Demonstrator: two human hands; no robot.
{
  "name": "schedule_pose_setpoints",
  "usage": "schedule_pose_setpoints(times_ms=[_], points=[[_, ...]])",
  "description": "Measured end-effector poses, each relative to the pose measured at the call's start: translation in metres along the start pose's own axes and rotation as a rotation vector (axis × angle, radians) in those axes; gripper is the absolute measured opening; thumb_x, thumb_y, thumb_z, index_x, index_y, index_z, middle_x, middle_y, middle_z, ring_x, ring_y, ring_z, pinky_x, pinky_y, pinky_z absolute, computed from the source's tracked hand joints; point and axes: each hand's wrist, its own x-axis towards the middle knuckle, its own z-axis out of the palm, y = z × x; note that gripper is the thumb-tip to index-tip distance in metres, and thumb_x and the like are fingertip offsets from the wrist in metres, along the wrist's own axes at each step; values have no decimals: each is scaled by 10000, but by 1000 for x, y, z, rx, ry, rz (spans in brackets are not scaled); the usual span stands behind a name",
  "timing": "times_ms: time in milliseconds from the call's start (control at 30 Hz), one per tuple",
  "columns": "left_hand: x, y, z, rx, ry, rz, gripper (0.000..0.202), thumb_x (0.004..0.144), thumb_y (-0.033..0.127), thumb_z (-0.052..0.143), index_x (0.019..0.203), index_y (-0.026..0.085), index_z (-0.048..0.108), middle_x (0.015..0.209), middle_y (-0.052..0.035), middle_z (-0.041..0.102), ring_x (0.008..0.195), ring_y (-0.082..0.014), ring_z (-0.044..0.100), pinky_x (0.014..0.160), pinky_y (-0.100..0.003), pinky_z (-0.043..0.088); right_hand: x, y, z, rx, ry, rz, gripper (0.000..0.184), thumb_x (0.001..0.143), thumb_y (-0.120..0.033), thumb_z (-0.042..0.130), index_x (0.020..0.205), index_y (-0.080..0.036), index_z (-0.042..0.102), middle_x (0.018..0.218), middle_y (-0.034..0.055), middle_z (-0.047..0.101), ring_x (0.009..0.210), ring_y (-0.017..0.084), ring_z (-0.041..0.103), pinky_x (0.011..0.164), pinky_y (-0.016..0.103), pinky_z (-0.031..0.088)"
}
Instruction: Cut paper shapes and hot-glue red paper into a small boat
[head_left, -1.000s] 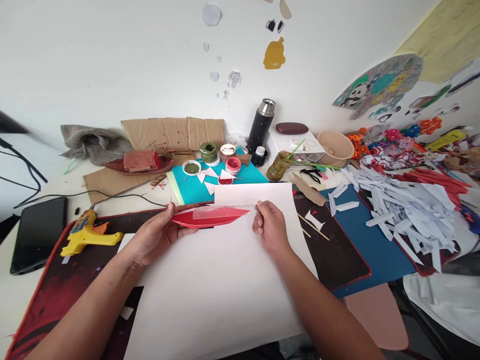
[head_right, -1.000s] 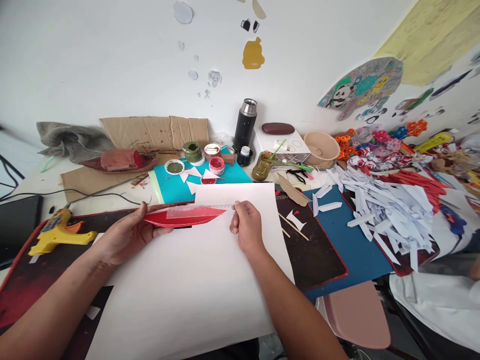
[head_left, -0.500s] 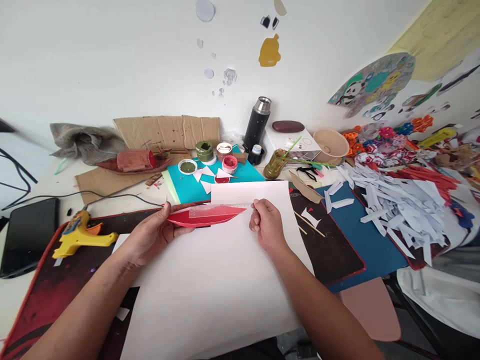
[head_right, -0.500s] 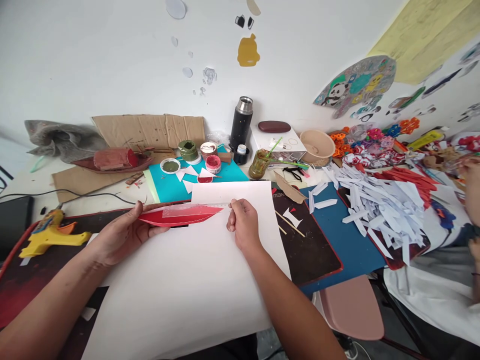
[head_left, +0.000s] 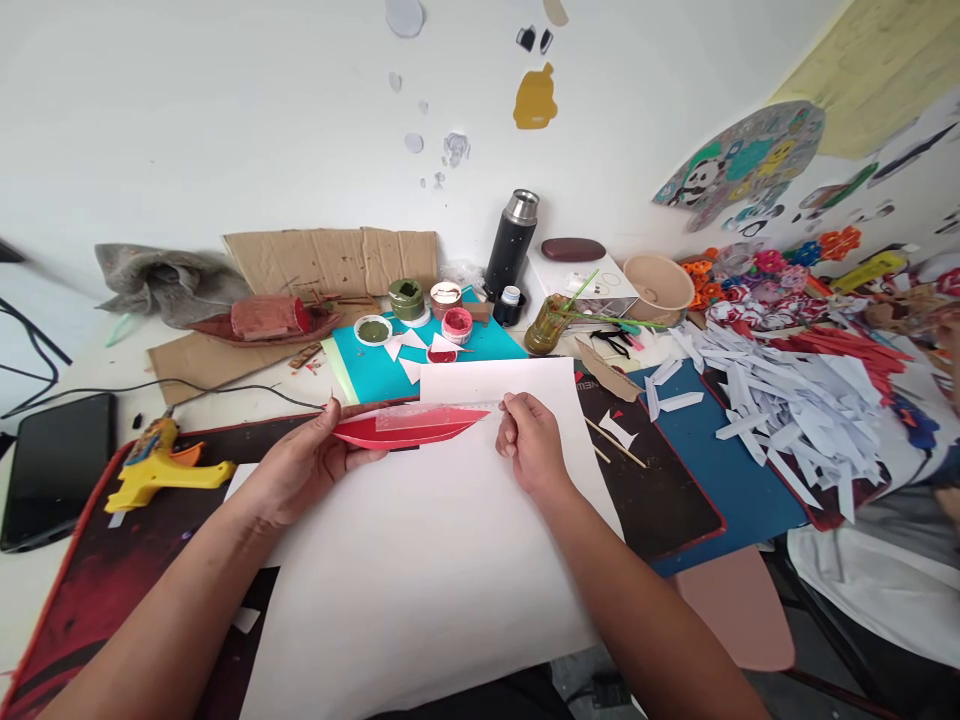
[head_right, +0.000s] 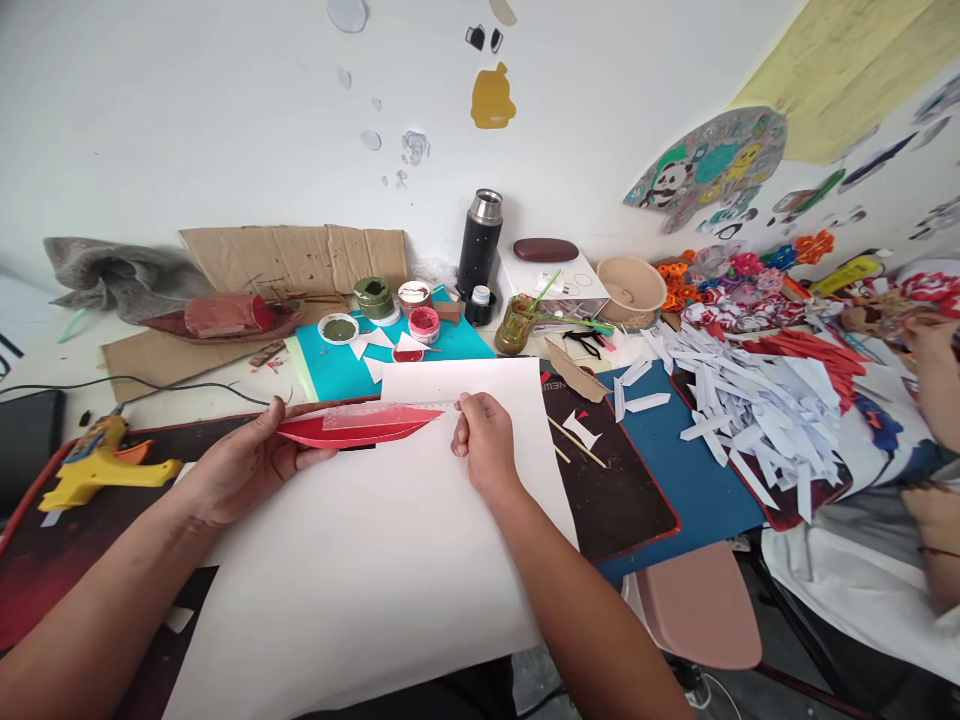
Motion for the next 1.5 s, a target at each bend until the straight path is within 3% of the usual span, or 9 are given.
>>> schedule_pose_setpoints(times_ms=[567,933,1233,1500], points=[[-2,3,4,-2,-18,-9,661,1006,545,773,1515,127,731,1451,-246,767,1338,-409,758,1025,-419,703,0,1,1,0,-6,-4,401,807,-477,873,719,-239,562,460,-108,450,354,71,339,406,234,270],[-3,4,6,39,-8,-1,556,993,570,781,1318,123,844,1443,-222,780,1323,-397,766,1005,-411,713,0,0,1,-4,-3,0,428,795,-514,891,715,-240,573,459,-108,446,354,72,344,405,231,273],[-2,3,3,25,-12,-14,569,1037,515,736,1445,120,774,1453,-230,773,1303,-385,777,989,-394,714,-1,0,1,-2,-4,-6,399,800,-488,875,709,-233,581,457,-106,448,351,68,344,407,229,266],[0,2,1,31,-10,-17,625,997,586,773,1371,86,801,1441,-238,777,1351,-393,747,1011,-387,708,0,0,1,0,12,6,383,778,-481,877,710,-228,597,451,-109,445,349,66,342,406,229,266]])
